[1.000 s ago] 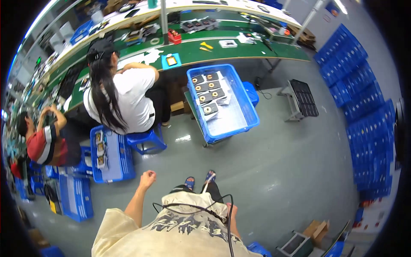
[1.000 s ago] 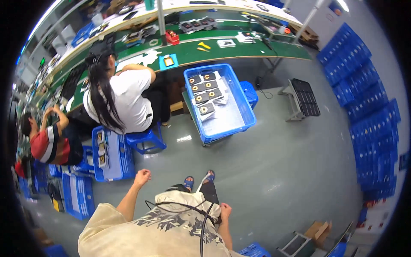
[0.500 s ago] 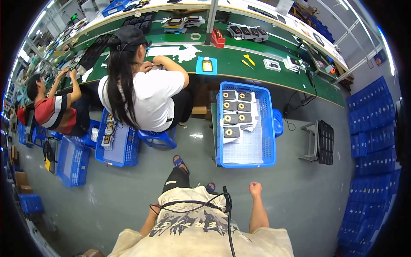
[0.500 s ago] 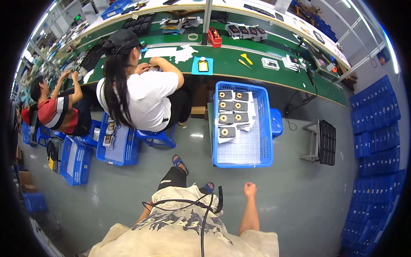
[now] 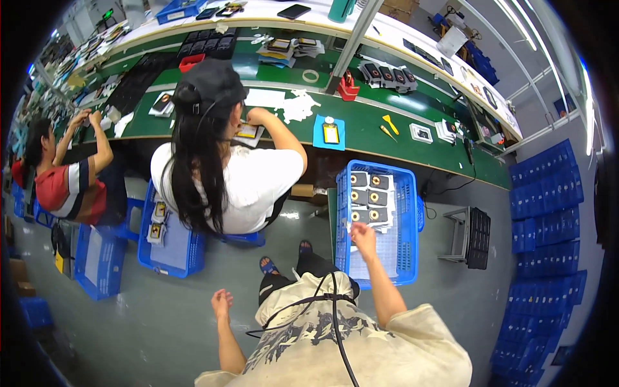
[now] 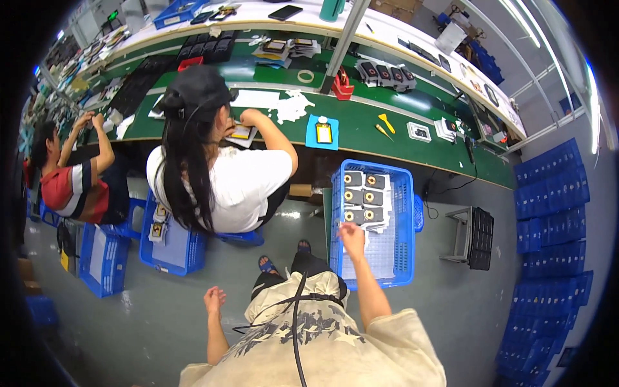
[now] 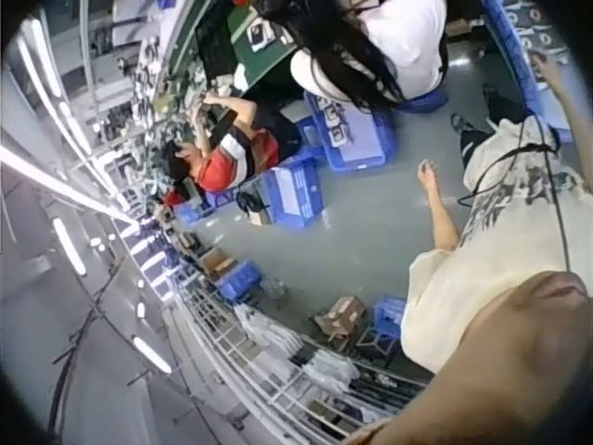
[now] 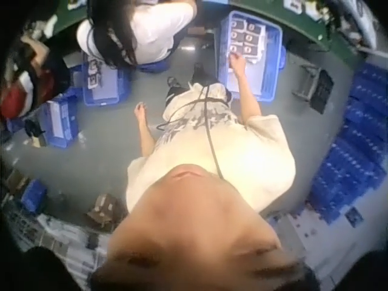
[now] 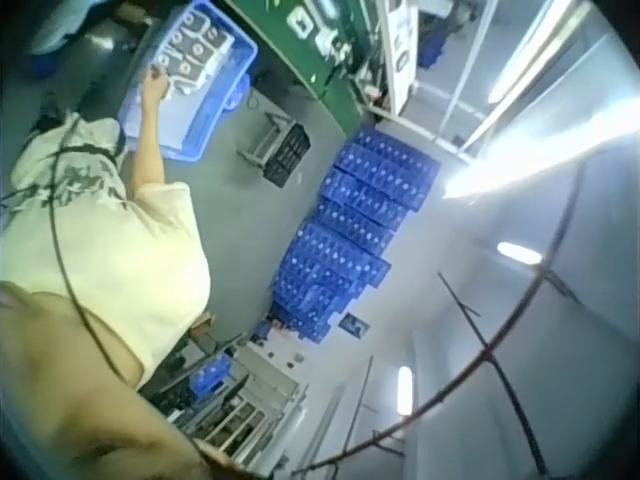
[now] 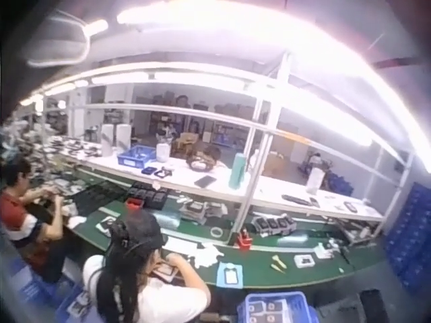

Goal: The person assembles electronic components by placing a wireless charging coil and a battery into a plastic housing, securing them with tape from a tape dispenser.

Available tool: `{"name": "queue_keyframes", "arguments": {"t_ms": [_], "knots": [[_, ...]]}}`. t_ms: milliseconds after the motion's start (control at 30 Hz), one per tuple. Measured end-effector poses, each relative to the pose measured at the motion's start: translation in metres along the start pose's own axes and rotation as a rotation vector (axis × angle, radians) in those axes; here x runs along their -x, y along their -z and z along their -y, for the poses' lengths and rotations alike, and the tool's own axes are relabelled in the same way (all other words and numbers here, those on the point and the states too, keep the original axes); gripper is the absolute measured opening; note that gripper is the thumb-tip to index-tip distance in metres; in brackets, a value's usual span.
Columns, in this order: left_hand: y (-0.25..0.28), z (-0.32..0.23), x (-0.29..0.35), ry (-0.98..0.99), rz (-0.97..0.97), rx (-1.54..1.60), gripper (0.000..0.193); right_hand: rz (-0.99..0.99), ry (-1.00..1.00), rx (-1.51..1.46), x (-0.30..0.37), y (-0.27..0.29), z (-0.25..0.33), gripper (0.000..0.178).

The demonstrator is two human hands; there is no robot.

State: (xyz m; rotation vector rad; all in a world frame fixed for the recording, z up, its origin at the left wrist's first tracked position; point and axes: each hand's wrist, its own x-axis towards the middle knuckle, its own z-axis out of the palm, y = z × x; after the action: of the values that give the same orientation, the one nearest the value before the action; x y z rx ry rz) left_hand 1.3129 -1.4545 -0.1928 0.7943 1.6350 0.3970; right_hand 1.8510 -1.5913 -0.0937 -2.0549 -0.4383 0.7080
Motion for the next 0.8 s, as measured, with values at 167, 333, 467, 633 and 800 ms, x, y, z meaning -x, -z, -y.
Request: {"name": "queue_keyframes", "arguments": {"t_ms": [167, 333, 467, 633, 800], "knots": [[-0.019, 0.032, -0.013, 0.181, -0.094, 0.107, 0.027, -0.166, 0.081, 0.151, -0.139, 0.026, 0.078, 0.061], [-0.059, 0.054, 0.023, 0.264, 0.026, -0.083, 0.019, -0.129, 0.129, 0.003, -0.288, 0.026, 0.149, 0.082], [-0.113, 0.009, 0.081, 0.09, -0.064, -0.231, 0.019, -0.215, 0.186, -0.006, -0.412, 0.023, 0.191, 0.089], [-0.163, -0.02, 0.128, 0.063, -0.099, -0.453, 0.028, -0.294, 0.089, 0.11, -0.53, 0.014, 0.203, 0.099], [-0.185, -0.009, 0.16, 0.093, -0.292, -0.354, 0.03, -0.296, 0.043, 0.194, -0.598, -0.008, 0.197, 0.107]]}}
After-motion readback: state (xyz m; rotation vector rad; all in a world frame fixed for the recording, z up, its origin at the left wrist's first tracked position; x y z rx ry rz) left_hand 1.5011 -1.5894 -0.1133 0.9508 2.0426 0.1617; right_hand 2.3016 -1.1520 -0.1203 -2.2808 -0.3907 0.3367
